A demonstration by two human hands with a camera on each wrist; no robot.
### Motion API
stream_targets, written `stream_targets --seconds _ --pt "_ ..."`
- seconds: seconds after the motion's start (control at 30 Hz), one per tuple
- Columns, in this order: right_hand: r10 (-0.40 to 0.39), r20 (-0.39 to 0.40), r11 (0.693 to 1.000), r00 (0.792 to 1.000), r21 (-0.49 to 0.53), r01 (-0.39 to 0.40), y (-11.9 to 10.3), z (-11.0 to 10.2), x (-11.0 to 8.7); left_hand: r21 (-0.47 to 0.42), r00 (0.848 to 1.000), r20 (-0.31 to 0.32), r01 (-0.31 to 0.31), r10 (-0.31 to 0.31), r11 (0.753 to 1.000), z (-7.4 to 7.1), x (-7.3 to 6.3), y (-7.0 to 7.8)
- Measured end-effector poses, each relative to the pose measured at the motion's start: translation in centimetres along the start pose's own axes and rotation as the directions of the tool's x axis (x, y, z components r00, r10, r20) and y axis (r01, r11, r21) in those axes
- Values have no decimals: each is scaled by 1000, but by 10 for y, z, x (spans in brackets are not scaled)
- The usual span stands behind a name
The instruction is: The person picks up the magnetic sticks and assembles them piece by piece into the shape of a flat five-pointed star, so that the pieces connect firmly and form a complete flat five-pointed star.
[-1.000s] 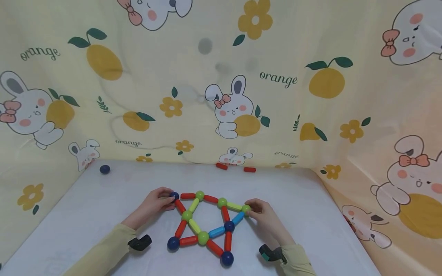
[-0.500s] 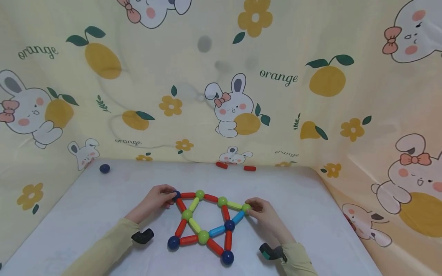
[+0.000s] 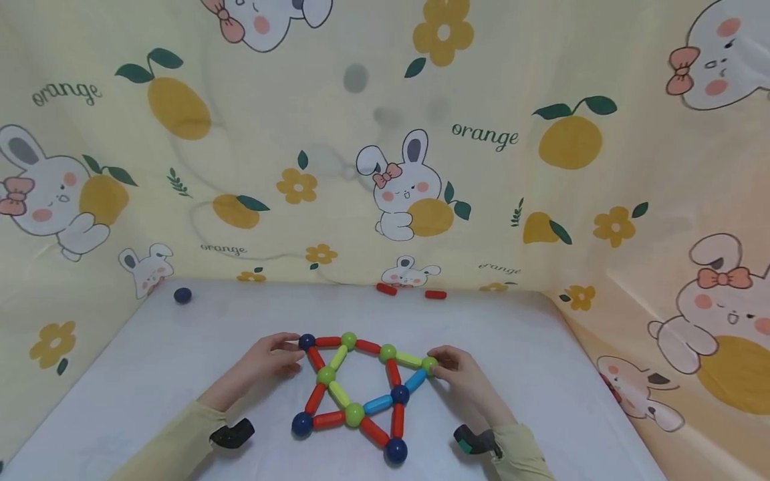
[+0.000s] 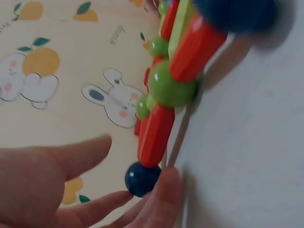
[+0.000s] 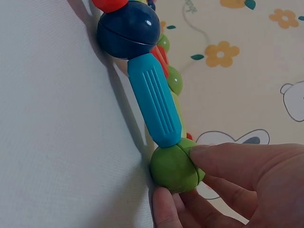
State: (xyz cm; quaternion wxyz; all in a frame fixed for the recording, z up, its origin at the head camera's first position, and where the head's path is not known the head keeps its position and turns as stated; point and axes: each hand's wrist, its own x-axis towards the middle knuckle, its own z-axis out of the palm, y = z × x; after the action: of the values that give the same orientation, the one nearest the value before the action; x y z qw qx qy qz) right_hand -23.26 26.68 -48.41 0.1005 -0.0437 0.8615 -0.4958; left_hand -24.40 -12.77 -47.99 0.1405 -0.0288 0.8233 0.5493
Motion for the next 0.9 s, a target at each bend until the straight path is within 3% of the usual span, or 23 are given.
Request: stream_targets --seconds 0.1,0.23,0.37,0.53,0.67,0.8,0.9 --pt "-9 -4 1000 1000 7 9 -2 0 -2 28 994 107 -20 17 999 0 -22 -3" --pt "-10 5 1000 1000 7 10 -3 -1 -2 43 965 261 -51 38 998 4 -47 -7" --pt "2 7 1000 1000 -4 -2 -3 -1 0 51 944 315 -123 101 991 9 -62 -11" --pt "6 -11 1000 1000 -26 -6 -3 1 0 67 940 304 -184 155 981 12 -66 -14" --pt "-19 5 997 1000 -81 19 -4 2 -4 92 945 271 -214 183 972 4 -65 -16" --pt "-67 83 991 994 -112 76 -9 5 -12 134 960 173 -244 220 960 -10 -57 -18" --pt "-87 167 989 982 -103 105 -14 9 -19 172 975 58 -221 214 960 -19 -47 -22"
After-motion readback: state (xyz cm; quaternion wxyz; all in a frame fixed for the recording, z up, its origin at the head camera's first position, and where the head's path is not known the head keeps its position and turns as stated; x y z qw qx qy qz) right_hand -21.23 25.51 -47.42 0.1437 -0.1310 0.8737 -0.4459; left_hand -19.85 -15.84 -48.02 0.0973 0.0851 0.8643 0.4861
